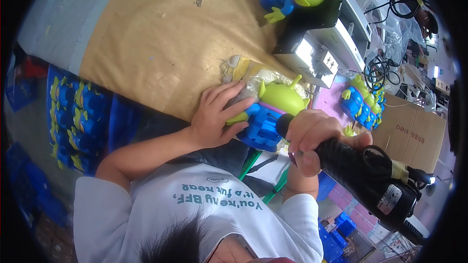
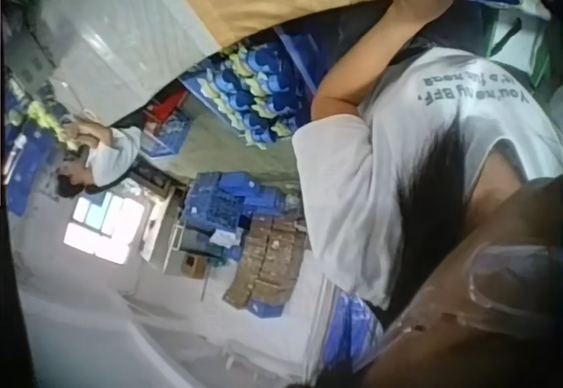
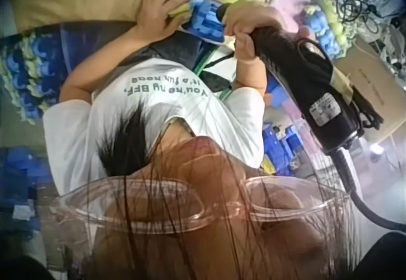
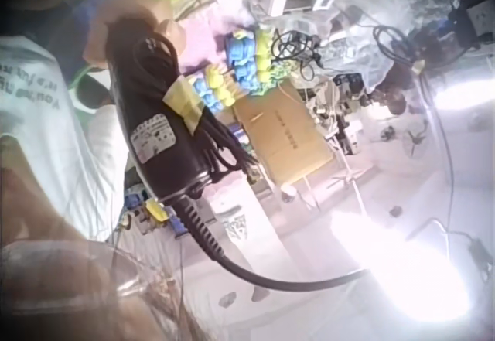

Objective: Using an electric tool to process plastic toy figures on a factory production line.

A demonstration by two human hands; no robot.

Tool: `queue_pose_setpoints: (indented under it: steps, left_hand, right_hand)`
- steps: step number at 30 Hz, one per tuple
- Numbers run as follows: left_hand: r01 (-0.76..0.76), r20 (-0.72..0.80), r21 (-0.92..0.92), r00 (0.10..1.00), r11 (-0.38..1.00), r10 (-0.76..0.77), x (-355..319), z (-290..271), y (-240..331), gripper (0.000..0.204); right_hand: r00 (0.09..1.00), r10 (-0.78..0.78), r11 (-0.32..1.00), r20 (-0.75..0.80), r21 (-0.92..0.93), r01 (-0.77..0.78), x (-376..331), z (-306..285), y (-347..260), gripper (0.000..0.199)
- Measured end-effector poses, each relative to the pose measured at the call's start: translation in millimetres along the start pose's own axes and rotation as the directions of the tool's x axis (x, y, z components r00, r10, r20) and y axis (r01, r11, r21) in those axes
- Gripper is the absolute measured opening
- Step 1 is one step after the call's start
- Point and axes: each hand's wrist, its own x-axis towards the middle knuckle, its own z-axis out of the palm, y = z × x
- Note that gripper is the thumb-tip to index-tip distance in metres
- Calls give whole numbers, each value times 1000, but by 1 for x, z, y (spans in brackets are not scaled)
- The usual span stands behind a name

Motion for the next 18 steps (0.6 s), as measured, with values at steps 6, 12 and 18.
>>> queue_pose_setpoints:
  steps: [6, 12, 18]
  left_hand:
    - [8, 7, 0, 1000, 1000, -8, 0, -1, 1, 54]
    - [-14, 6, 13, 1000, 1000, 14, -3, 1, -2, 61]
    - [-124, 15, -23, 992, 992, 124, -6, 1, 0, 84]
  right_hand:
    - [980, 94, 990, -175, 116, -74, 5, 15, -7, 57]
    - [975, 157, 980, -155, 147, -134, 7, 12, -6, 19]
    - [992, 122, 992, -44, 41, -120, 9, 2, -10, 37]
